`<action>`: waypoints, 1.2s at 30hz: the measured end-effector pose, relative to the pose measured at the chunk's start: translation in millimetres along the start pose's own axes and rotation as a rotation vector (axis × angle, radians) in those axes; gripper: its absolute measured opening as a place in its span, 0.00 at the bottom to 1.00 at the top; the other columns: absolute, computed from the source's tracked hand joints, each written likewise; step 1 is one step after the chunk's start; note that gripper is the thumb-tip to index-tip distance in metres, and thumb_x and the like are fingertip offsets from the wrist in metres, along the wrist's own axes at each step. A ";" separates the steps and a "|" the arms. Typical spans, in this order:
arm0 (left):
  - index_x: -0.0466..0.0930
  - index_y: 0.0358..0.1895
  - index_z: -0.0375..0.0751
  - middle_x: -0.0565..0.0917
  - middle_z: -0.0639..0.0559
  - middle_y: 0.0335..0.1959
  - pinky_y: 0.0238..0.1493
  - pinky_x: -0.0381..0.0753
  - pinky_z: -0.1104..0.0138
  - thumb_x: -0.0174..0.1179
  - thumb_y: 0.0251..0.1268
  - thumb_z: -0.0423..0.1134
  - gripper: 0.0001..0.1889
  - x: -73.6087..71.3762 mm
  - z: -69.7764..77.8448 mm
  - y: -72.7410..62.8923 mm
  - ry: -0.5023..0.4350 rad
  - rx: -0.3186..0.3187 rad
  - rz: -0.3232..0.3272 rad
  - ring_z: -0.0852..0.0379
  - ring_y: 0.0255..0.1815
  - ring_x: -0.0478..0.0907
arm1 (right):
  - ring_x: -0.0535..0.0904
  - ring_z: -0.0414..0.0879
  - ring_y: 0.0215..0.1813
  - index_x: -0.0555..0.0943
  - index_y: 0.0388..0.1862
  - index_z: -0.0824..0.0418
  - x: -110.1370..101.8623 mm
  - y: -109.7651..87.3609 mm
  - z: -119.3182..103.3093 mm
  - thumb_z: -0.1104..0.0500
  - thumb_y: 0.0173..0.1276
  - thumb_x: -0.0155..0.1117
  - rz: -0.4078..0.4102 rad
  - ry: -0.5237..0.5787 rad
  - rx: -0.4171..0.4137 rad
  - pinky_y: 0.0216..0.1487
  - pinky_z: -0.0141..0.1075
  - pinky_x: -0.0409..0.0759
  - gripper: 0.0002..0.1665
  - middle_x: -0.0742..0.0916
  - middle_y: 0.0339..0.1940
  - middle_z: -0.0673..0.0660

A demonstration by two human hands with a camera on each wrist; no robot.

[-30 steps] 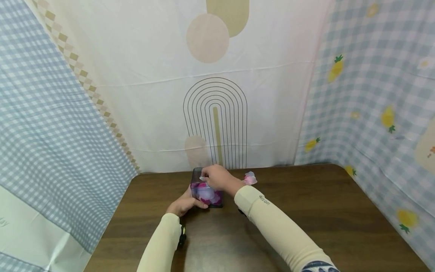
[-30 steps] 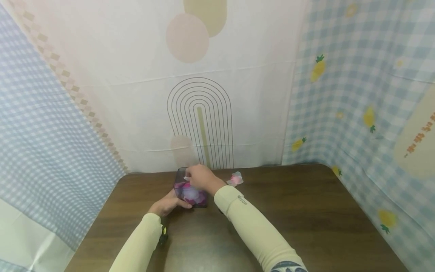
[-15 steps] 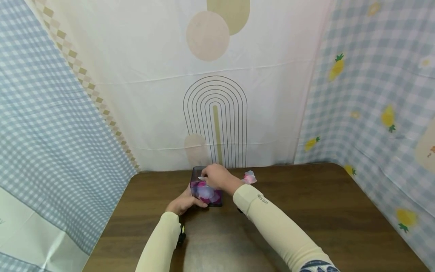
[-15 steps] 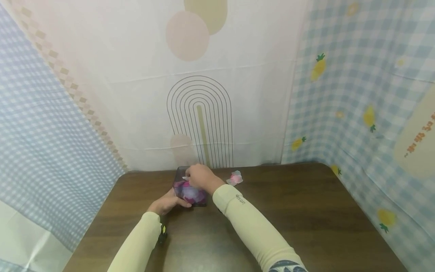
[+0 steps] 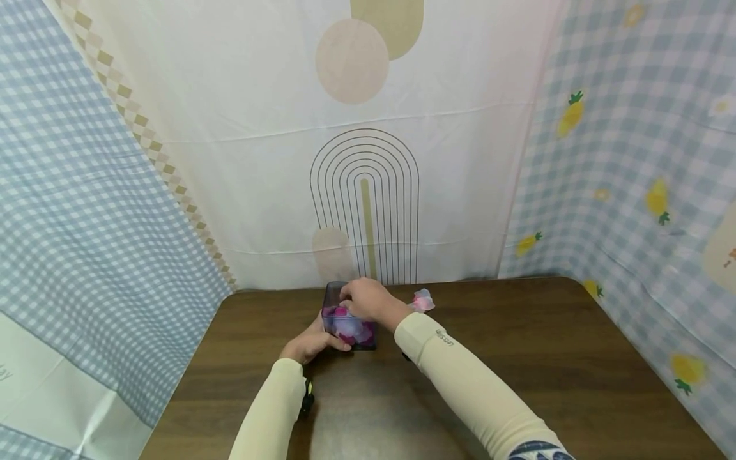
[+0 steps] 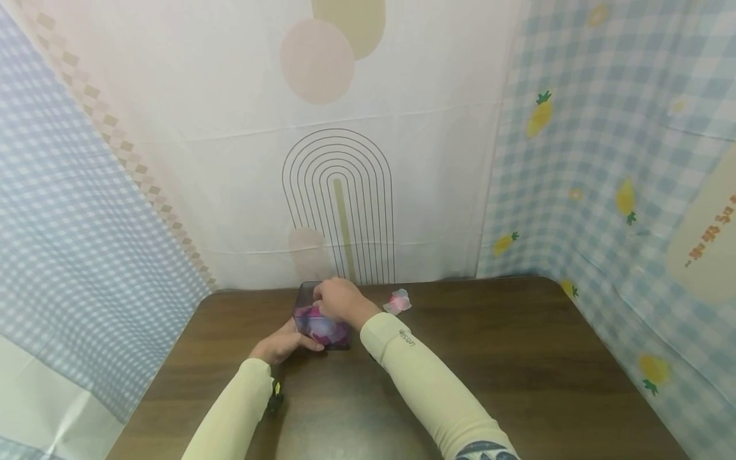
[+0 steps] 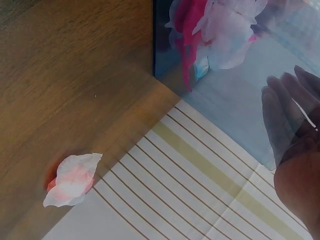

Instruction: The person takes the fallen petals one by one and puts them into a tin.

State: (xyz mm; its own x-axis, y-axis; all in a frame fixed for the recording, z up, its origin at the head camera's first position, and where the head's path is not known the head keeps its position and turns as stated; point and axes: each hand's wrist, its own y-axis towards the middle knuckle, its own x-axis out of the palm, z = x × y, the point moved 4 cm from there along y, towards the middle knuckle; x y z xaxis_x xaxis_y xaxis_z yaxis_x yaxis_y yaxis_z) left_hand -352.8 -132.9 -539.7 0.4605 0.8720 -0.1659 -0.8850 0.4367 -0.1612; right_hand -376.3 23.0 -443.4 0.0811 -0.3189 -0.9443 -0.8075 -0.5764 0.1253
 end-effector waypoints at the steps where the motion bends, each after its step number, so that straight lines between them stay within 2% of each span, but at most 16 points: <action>1: 0.58 0.78 0.47 0.79 0.42 0.72 0.75 0.73 0.58 0.78 0.49 0.23 0.53 -0.2 0.1 -0.2 0.000 -0.005 0.004 0.54 0.65 0.79 | 0.88 0.51 0.60 0.91 0.54 0.55 -0.1 0.1 -0.1 0.53 0.80 0.64 -0.002 0.001 0.002 0.66 0.47 0.84 0.13 0.94 0.53 0.53; 8: 0.56 0.79 0.48 0.78 0.43 0.73 0.80 0.68 0.50 0.79 0.49 0.23 0.55 0.2 -0.6 -0.1 -0.009 -0.021 0.013 0.51 0.68 0.78 | 0.88 0.51 0.60 0.90 0.54 0.55 -0.6 -0.1 -1.1 0.52 0.81 0.63 -0.018 0.005 0.021 0.67 0.46 0.83 0.14 0.93 0.54 0.53; 17: 0.58 0.78 0.47 0.79 0.42 0.72 0.78 0.72 0.53 0.78 0.50 0.24 0.52 1.5 -0.7 0.0 -0.009 -0.008 -0.003 0.52 0.66 0.78 | 0.88 0.50 0.59 0.91 0.53 0.54 0.8 -0.9 -0.4 0.53 0.81 0.63 -0.012 -0.002 0.033 0.66 0.46 0.84 0.13 0.94 0.53 0.53; 21: 0.59 0.78 0.48 0.79 0.43 0.71 0.77 0.72 0.55 0.78 0.49 0.24 0.52 0.8 0.4 -0.5 -0.004 -0.011 0.012 0.52 0.65 0.78 | 0.88 0.51 0.59 0.91 0.53 0.54 0.5 -0.9 -0.7 0.53 0.81 0.63 -0.003 -0.005 0.027 0.65 0.46 0.84 0.13 0.94 0.53 0.53; 25: 0.60 0.77 0.47 0.79 0.42 0.71 0.77 0.71 0.54 0.78 0.48 0.23 0.52 1.0 3.2 -1.4 0.000 0.002 0.020 0.51 0.66 0.78 | 0.88 0.51 0.59 0.90 0.54 0.55 -0.6 -1.3 -1.1 0.52 0.81 0.63 0.002 0.002 0.027 0.65 0.46 0.84 0.13 0.94 0.53 0.53; 36: 0.56 0.79 0.47 0.78 0.42 0.72 0.78 0.70 0.51 0.79 0.48 0.23 0.54 0.7 0.0 -1.3 -0.002 -0.020 0.040 0.51 0.66 0.78 | 0.88 0.50 0.59 0.90 0.53 0.55 -1.1 -4.4 -1.9 0.53 0.82 0.62 0.005 0.030 0.029 0.66 0.47 0.84 0.13 0.94 0.53 0.53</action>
State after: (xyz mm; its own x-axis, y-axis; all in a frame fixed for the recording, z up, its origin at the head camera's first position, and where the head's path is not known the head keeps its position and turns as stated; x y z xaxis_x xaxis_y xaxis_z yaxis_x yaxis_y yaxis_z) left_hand -351.3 -132.9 -539.6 0.4242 0.8894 -0.1705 -0.9014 0.3965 -0.1740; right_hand -371.7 24.5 -442.3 0.0937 -0.3446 -0.9341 -0.8247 -0.5525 0.1211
